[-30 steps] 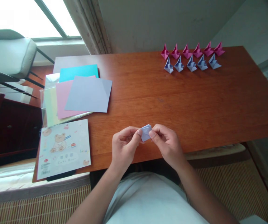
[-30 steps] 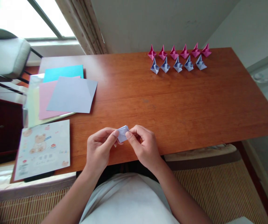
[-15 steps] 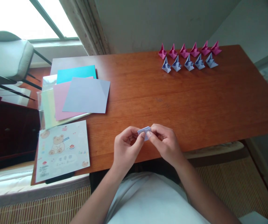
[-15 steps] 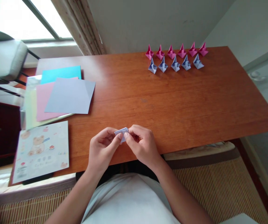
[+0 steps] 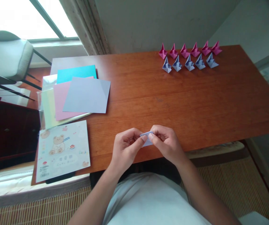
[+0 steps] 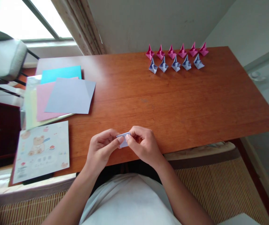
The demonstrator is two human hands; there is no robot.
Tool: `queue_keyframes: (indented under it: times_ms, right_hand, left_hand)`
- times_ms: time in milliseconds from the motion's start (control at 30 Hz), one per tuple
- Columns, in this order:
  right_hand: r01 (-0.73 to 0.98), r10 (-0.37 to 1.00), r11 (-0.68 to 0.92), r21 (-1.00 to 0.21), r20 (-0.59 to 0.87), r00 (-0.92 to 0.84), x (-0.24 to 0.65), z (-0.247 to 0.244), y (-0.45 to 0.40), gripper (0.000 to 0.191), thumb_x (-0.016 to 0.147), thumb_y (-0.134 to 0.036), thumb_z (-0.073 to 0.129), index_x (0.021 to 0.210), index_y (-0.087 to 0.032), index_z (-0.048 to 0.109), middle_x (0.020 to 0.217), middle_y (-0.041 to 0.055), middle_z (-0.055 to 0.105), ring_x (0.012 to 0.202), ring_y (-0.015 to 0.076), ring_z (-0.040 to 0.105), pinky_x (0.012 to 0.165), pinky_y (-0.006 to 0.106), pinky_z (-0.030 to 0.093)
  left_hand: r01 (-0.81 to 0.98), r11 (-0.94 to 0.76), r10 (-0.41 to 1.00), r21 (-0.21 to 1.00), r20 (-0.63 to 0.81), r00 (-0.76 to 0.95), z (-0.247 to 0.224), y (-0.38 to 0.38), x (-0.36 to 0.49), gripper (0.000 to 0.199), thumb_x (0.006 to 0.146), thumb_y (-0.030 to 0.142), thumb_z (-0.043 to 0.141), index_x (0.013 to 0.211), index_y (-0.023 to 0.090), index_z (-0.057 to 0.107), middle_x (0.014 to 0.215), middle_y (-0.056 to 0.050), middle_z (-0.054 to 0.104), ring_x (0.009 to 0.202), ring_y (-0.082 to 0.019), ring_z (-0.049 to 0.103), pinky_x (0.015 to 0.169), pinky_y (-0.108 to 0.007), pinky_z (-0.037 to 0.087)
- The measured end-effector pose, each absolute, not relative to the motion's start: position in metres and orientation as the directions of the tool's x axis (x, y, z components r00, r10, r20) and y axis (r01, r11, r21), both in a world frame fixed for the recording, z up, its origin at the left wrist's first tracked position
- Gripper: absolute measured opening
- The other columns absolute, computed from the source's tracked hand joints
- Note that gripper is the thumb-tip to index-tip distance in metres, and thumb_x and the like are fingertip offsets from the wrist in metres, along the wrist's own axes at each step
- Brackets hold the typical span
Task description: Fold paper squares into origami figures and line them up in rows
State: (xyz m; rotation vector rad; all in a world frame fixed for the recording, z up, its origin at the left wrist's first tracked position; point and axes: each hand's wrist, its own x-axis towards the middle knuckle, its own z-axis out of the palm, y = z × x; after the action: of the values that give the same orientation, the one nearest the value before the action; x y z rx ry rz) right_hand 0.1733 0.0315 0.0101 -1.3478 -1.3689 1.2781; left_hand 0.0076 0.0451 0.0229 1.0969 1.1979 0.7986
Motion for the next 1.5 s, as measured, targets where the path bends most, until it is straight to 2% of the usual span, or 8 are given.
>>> queue_keyframes:
  times_ms: [233, 433, 700, 767, 867, 1033, 1333, 1500]
  right_hand:
    - [0.115, 0.995, -0.073, -0.991, -0.08, -0.056, 0.172, 0.01, 0.034, 0.031, 0.088, -0.026, 0.056, 0.06, -0.021, 0.045, 0.062, -0.0032, 0.045, 0.06, 0.0128, 0.041, 0.057, 0.029, 0.032]
    - [0.08, 0.987, -0.12, -0.989, -0.128, -0.098, 0.173, 0.012, 0.032, 0.028, 0.093, -0.033, 0.056, 0.068, -0.021, 0.052, 0.066, -0.0027, 0.048, 0.063, 0.0134, 0.044, 0.06, 0.028, 0.036]
    - [0.196, 0.999, -0.034, -0.98, -0.04, -0.031, 0.177, 0.011, 0.032, 0.024, 0.093, -0.027, 0.06, 0.07, -0.021, 0.057, 0.069, -0.0019, 0.053, 0.064, 0.0133, 0.048, 0.06, 0.028, 0.038]
    - [0.239, 0.998, -0.032, -0.971, -0.018, 0.057, 0.175, 0.01, 0.032, 0.024, 0.093, -0.028, 0.061, 0.07, -0.02, 0.059, 0.068, -0.0017, 0.054, 0.064, 0.0133, 0.049, 0.06, 0.028, 0.038]
    - [0.228, 0.982, -0.067, -0.971, -0.024, 0.185, 0.169, 0.008, 0.033, 0.023, 0.094, -0.032, 0.063, 0.074, -0.02, 0.064, 0.07, -0.0007, 0.06, 0.065, 0.0139, 0.053, 0.06, 0.028, 0.042]
    - [0.133, 0.968, -0.084, -0.988, -0.049, 0.246, 0.158, 0.008, 0.031, 0.017, 0.094, -0.033, 0.065, 0.082, -0.021, 0.068, 0.08, 0.0015, 0.069, 0.073, 0.0162, 0.064, 0.067, 0.028, 0.05]
    - [0.381, 0.985, 0.153, -0.912, 0.17, 0.011, 0.163, 0.029, 0.024, 0.021, 0.101, -0.022, 0.048, 0.092, -0.021, 0.068, 0.086, 0.0029, 0.065, 0.082, 0.0165, 0.062, 0.073, 0.03, 0.047]
    - [0.445, 0.972, 0.223, -0.867, 0.232, -0.036, 0.164, 0.03, 0.024, 0.016, 0.098, -0.018, 0.053, 0.091, -0.021, 0.068, 0.086, 0.0022, 0.067, 0.081, 0.0155, 0.062, 0.074, 0.029, 0.048]
  left_hand:
    - [0.003, 0.258, 0.929, 0.966, -0.249, 0.273, 0.024, 0.042, 0.007, 0.031, 0.091, 0.038, 0.067, 0.07, 0.016, 0.067, 0.064, -0.001, 0.063, 0.061, -0.012, 0.055, 0.058, -0.023, 0.041]
    - [0.031, 0.213, 0.943, 0.977, -0.214, 0.254, 0.022, 0.045, 0.004, 0.029, 0.092, 0.037, 0.067, 0.071, 0.017, 0.068, 0.063, 0.0, 0.063, 0.059, -0.011, 0.054, 0.056, -0.022, 0.04]
    - [0.296, -0.018, 0.957, 0.955, -0.07, 0.282, 0.021, 0.045, 0.008, 0.02, 0.096, 0.032, 0.06, 0.083, 0.018, 0.067, 0.072, -0.001, 0.066, 0.064, -0.013, 0.059, 0.06, -0.023, 0.046]
    - [0.417, -0.172, 0.979, 0.892, 0.107, 0.174, 0.019, 0.041, 0.011, 0.008, 0.094, 0.023, 0.061, 0.096, 0.019, 0.067, 0.085, -0.003, 0.07, 0.074, -0.015, 0.064, 0.068, -0.025, 0.05]
    - [0.596, -0.416, 0.901, 0.686, 0.399, 0.169, 0.016, 0.033, 0.017, 0.021, 0.091, 0.01, 0.06, 0.11, 0.018, 0.065, 0.102, -0.007, 0.074, 0.091, -0.019, 0.068, 0.083, -0.031, 0.053]
    - [0.647, -0.539, 0.834, 0.539, 0.45, 0.32, 0.014, 0.024, 0.022, 0.036, 0.09, 0.01, 0.063, 0.126, 0.016, 0.061, 0.12, -0.012, 0.074, 0.109, -0.024, 0.069, 0.095, -0.036, 0.053]
    - [0.59, -0.462, 0.871, 0.662, 0.463, 0.163, 0.02, 0.036, 0.015, 0.018, 0.086, 0.018, 0.075, 0.103, 0.018, 0.068, 0.093, -0.005, 0.077, 0.084, -0.017, 0.072, 0.081, -0.029, 0.055]
    - [0.293, -0.176, 0.984, 0.94, 0.175, 0.03, 0.023, 0.04, 0.01, 0.011, 0.09, 0.016, 0.069, 0.1, 0.019, 0.072, 0.09, -0.002, 0.078, 0.077, -0.012, 0.072, 0.075, -0.022, 0.057]
